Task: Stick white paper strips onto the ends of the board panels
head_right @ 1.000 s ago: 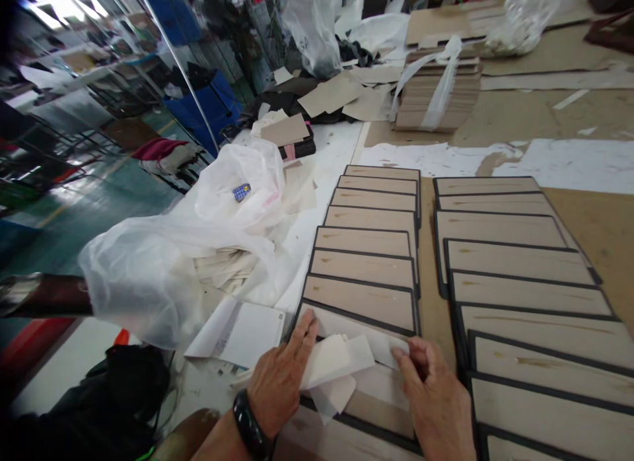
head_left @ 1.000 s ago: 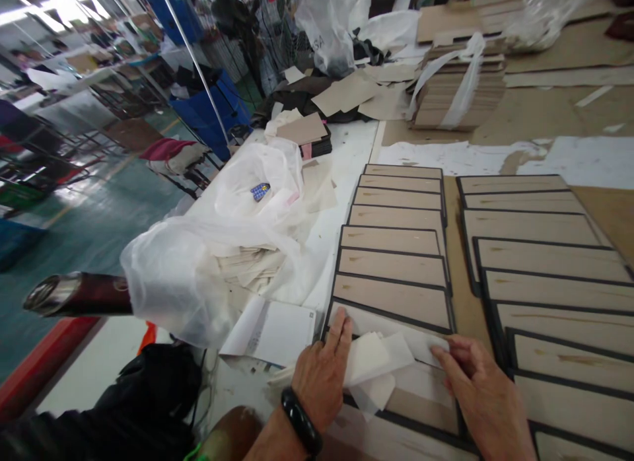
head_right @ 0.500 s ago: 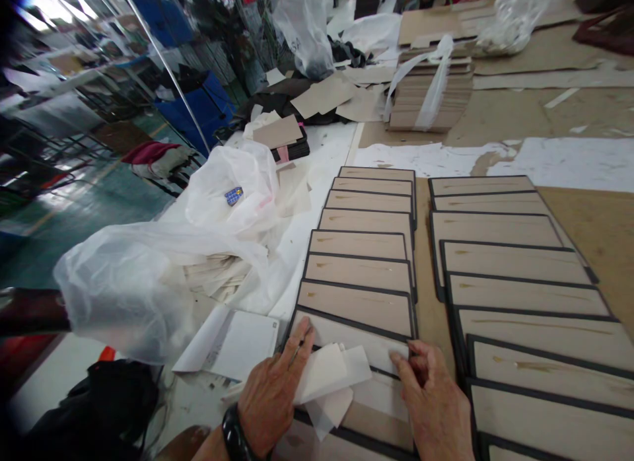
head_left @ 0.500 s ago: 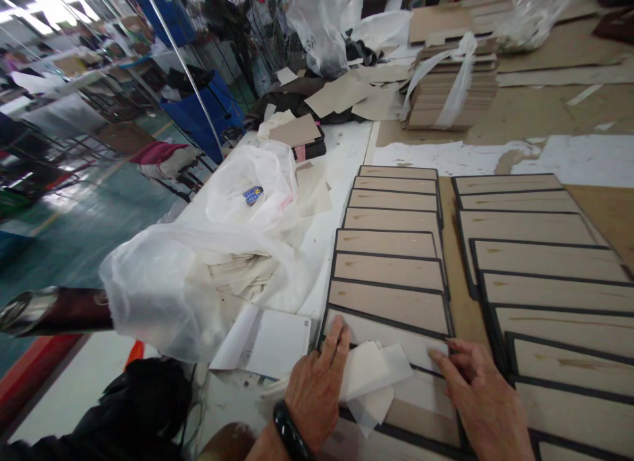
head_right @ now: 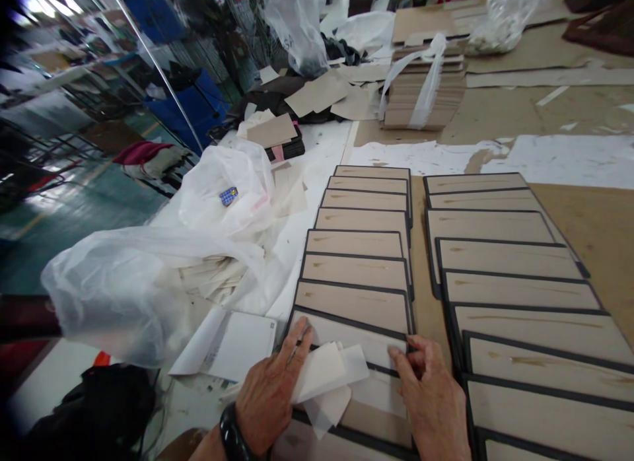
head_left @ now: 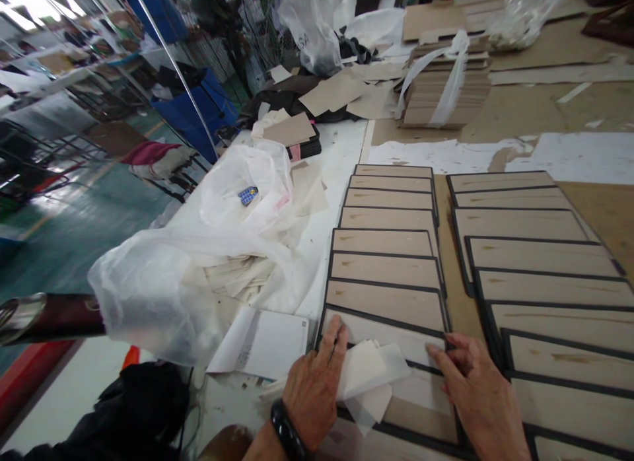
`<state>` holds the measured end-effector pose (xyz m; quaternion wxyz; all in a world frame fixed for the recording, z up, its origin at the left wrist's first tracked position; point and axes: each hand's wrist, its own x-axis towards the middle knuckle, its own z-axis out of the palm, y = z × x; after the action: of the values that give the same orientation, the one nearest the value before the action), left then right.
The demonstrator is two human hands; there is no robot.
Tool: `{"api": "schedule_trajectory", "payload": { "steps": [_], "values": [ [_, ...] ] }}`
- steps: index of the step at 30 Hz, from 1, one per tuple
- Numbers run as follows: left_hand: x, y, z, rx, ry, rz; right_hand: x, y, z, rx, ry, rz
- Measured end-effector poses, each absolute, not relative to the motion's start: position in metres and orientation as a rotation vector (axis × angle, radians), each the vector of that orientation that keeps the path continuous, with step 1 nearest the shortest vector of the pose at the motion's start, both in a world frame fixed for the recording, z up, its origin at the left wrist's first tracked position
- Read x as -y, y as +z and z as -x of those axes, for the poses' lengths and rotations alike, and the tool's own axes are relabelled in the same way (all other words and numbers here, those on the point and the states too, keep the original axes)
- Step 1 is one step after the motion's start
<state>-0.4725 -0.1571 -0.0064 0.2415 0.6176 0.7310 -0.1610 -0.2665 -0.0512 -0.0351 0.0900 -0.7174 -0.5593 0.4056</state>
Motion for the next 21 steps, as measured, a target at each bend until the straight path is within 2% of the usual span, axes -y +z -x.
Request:
{"api": "schedule_trajectory", "payload": {
  "steps": [3, 6, 9, 12, 14, 17, 21],
  "values": [
    [0.158, -0.006, 0.472, -2.005, -0.428, -1.694, 0.050, -0.038, 0.262, 1.723, 1.176, 2.121],
    [0.158, -0.006, 0.472, -2.015, -0.409, -1.711, 0.053, -0.042, 0.255, 1.908, 0.874, 1.969],
    [0.158, -0.006, 0.471, -2.020, -0.416, -1.739, 0.064, -0.043, 0.259, 2.195, 0.477, 1.585],
    [0.157, -0.006, 0.469, -2.036, -0.460, -1.758, 0.077, -0.044, 0.281, 2.514, 0.282, 1.075],
    [0.157, -0.007, 0.469, -2.044, -0.476, -1.777, 0.084, -0.045, 0.296, 2.638, 0.198, 0.898],
    [0.158, -0.008, 0.471, -2.032, -0.430, -1.800, 0.086, -0.048, 0.295, 2.715, 0.118, 0.921],
    [0.158, -0.005, 0.476, -1.990, -0.365, -1.791, 0.084, -0.053, 0.251, 2.721, 0.088, 1.108]
  ]
}}
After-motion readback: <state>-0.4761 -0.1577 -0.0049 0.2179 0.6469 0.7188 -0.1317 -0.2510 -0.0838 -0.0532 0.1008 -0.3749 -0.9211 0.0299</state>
